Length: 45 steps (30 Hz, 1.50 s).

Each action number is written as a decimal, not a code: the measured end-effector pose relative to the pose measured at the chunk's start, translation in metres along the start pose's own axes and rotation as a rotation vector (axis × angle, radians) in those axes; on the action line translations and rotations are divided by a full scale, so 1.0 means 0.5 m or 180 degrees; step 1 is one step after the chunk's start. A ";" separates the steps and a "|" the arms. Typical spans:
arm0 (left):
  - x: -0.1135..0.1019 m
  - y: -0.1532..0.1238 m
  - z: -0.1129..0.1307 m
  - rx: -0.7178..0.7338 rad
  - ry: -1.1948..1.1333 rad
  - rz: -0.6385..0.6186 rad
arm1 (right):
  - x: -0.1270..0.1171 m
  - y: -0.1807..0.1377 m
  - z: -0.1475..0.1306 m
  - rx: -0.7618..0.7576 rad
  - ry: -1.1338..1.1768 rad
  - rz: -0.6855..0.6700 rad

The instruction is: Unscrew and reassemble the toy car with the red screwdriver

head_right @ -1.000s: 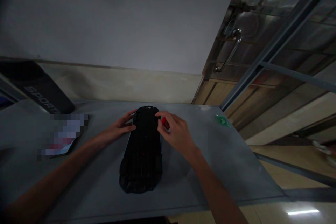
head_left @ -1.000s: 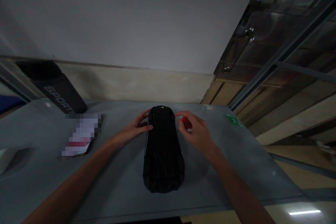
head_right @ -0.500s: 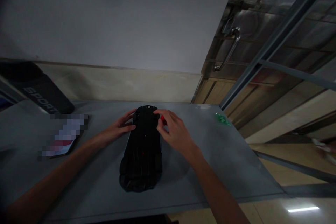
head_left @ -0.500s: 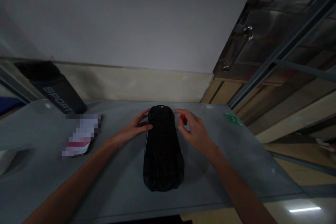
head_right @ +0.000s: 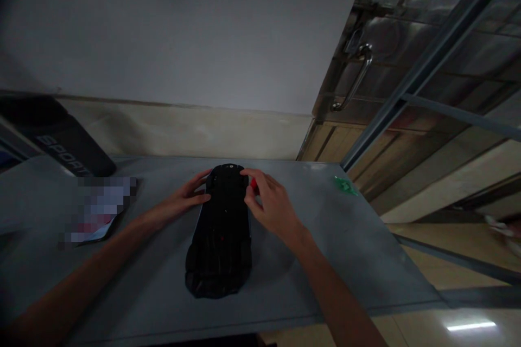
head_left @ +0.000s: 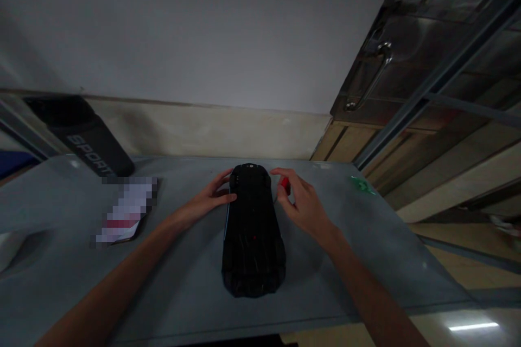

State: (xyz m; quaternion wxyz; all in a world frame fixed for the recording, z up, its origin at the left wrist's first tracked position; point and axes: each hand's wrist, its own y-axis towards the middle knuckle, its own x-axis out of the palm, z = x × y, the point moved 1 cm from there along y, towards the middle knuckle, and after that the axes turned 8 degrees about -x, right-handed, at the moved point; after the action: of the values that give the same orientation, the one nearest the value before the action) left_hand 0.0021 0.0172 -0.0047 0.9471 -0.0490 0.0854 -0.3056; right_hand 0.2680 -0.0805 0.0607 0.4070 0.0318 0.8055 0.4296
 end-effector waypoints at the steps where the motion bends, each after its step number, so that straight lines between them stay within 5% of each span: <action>1: -0.001 0.001 -0.002 0.0005 -0.0007 -0.0009 | -0.001 0.001 -0.001 0.0004 -0.0024 0.0022; 39: -0.002 0.010 -0.010 -0.0026 -0.0206 -0.0048 | -0.014 0.007 0.002 0.0146 -0.0062 0.0095; 45: -0.002 0.009 -0.010 -0.0018 -0.0228 -0.0061 | -0.018 0.011 -0.007 -0.0167 0.0060 0.0043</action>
State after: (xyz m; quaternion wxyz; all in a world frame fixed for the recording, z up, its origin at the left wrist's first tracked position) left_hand 0.0027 0.0213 -0.0103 0.9464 -0.0634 0.0519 -0.3125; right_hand 0.2700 -0.0832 0.0713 0.3972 0.0224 0.7975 0.4536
